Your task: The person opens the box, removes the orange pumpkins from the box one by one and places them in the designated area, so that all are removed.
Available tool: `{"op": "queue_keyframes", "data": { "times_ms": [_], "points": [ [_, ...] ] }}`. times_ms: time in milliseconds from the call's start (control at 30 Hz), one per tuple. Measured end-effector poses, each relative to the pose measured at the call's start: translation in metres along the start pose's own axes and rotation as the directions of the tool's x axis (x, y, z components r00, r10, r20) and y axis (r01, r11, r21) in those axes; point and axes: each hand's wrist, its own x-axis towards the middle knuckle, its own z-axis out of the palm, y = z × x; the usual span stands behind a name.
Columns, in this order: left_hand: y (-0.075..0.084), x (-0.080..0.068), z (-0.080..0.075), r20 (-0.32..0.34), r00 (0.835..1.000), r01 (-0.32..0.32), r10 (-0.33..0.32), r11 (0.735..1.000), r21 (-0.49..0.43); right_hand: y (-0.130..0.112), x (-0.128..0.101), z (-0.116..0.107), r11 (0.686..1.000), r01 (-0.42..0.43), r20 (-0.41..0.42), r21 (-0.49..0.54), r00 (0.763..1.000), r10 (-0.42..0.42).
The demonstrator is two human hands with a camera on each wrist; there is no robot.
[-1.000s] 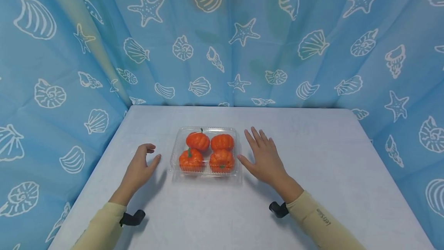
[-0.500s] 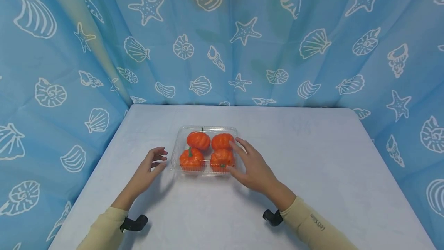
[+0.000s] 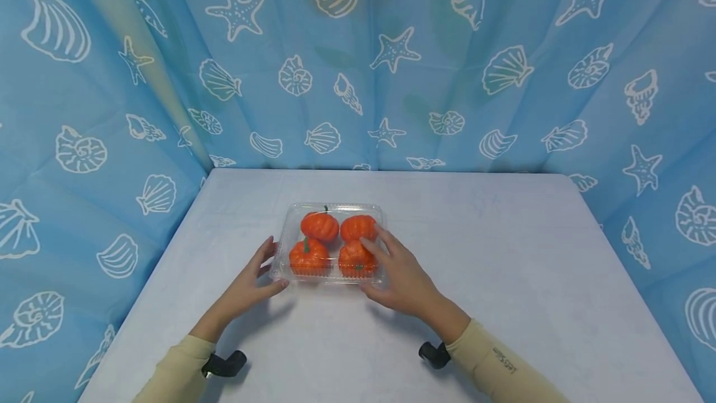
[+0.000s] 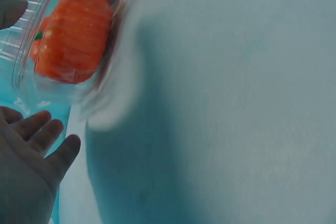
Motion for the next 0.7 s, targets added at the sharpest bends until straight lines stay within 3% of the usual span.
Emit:
{"op": "queue_keyframes", "data": {
  "times_ms": [267,500,700],
  "points": [
    [0.003,0.003,0.005,0.030,1.000,-0.003,0.004,0.999,-0.050,0.002,0.001,0.007,1.000,0.024,-0.022,-0.015,0.999,-0.025],
    [0.003,0.005,0.012,0.019,0.999,0.040,-0.039,0.997,-0.060,0.003,0.003,0.011,0.990,-0.056,-0.026,0.131,0.998,0.060],
    [0.003,0.006,0.018,0.018,0.998,0.056,-0.055,0.994,-0.089,0.002,0.003,0.014,0.945,-0.155,0.005,0.287,0.987,0.160]
  ]
}}
